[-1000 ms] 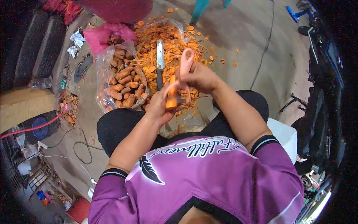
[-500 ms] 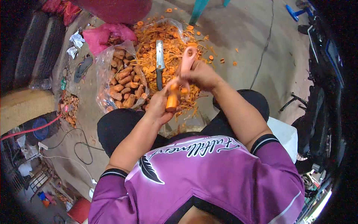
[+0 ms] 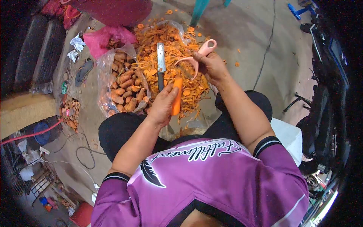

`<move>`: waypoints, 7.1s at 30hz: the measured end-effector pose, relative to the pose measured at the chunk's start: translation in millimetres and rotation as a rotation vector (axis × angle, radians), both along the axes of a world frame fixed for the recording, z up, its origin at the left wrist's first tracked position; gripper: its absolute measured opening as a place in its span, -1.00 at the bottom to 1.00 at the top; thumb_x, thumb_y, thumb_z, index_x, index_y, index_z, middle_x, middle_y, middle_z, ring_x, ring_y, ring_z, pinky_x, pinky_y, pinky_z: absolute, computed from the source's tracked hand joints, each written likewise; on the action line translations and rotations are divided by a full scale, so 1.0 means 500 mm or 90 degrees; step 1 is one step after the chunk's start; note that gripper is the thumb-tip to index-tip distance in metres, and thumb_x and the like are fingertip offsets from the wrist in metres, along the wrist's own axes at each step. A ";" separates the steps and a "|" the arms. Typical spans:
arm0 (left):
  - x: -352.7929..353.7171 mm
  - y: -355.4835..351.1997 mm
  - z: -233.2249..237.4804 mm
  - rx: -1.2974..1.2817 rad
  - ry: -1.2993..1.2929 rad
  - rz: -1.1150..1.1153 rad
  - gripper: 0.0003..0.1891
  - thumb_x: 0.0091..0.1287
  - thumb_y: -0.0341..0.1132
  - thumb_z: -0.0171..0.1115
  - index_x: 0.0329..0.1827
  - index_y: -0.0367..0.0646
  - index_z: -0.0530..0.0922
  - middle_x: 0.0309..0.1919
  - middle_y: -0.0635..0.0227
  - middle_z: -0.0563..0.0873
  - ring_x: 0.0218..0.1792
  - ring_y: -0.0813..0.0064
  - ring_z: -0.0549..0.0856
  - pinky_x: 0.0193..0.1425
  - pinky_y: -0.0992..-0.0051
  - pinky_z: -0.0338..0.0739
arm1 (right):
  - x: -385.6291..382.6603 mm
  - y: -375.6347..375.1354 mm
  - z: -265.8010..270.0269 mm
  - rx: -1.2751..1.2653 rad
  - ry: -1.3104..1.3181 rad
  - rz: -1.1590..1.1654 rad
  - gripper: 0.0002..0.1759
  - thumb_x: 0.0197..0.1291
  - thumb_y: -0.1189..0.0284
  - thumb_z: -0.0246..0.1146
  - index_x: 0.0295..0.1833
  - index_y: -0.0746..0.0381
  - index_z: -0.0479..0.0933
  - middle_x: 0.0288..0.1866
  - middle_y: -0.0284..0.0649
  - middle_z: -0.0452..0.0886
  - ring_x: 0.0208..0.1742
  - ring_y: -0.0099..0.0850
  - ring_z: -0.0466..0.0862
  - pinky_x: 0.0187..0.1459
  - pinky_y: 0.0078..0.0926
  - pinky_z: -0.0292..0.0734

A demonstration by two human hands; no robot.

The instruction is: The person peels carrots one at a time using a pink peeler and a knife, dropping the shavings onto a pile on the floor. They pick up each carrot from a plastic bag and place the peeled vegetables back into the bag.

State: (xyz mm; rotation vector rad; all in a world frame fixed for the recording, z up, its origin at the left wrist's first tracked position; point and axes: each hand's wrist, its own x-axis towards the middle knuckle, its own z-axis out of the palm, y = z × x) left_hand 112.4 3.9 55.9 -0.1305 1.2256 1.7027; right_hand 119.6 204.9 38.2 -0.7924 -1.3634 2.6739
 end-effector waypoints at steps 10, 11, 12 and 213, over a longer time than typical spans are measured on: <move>-0.004 0.009 0.007 -0.049 0.259 -0.065 -0.66 0.14 -0.32 0.16 -0.05 -0.26 0.41 -0.23 0.41 0.48 -0.25 0.64 0.45 -0.17 0.63 0.35 | 0.003 -0.010 0.036 0.047 0.013 0.083 -0.78 0.00 0.42 0.21 -0.29 0.33 0.43 -0.43 -0.28 0.51 -0.48 -0.51 0.51 -0.43 -0.60 0.43; -0.003 0.008 0.001 -0.065 0.317 -0.065 -0.66 0.12 -0.33 0.17 -0.06 -0.27 0.42 -0.23 0.39 0.48 -0.24 0.61 0.46 -0.15 0.62 0.35 | 0.007 -0.012 0.043 0.082 0.006 0.138 -0.80 0.00 0.43 0.21 -0.31 0.33 0.43 -0.44 -0.27 0.52 -0.46 -0.50 0.52 -0.41 -0.59 0.44; -0.002 0.005 -0.004 -0.096 0.374 -0.070 -0.67 0.09 -0.34 0.19 -0.08 -0.28 0.43 -0.25 0.36 0.48 -0.24 0.58 0.46 -0.14 0.61 0.35 | 0.010 -0.015 0.044 0.114 -0.001 0.192 -0.81 -0.01 0.44 0.21 -0.32 0.33 0.44 -0.44 -0.26 0.53 -0.45 -0.50 0.54 -0.39 -0.59 0.46; -0.558 -0.107 -0.044 -0.065 0.151 0.157 -0.77 0.11 -0.23 0.12 -0.23 -0.10 0.39 -0.28 0.34 0.52 -0.26 0.37 0.54 -0.31 0.40 0.45 | 0.019 -0.054 -0.031 0.721 -0.280 0.457 -0.37 -0.14 -0.12 0.14 -0.23 0.27 0.52 -0.40 0.06 0.55 -0.31 -0.08 0.56 -0.24 -0.26 0.44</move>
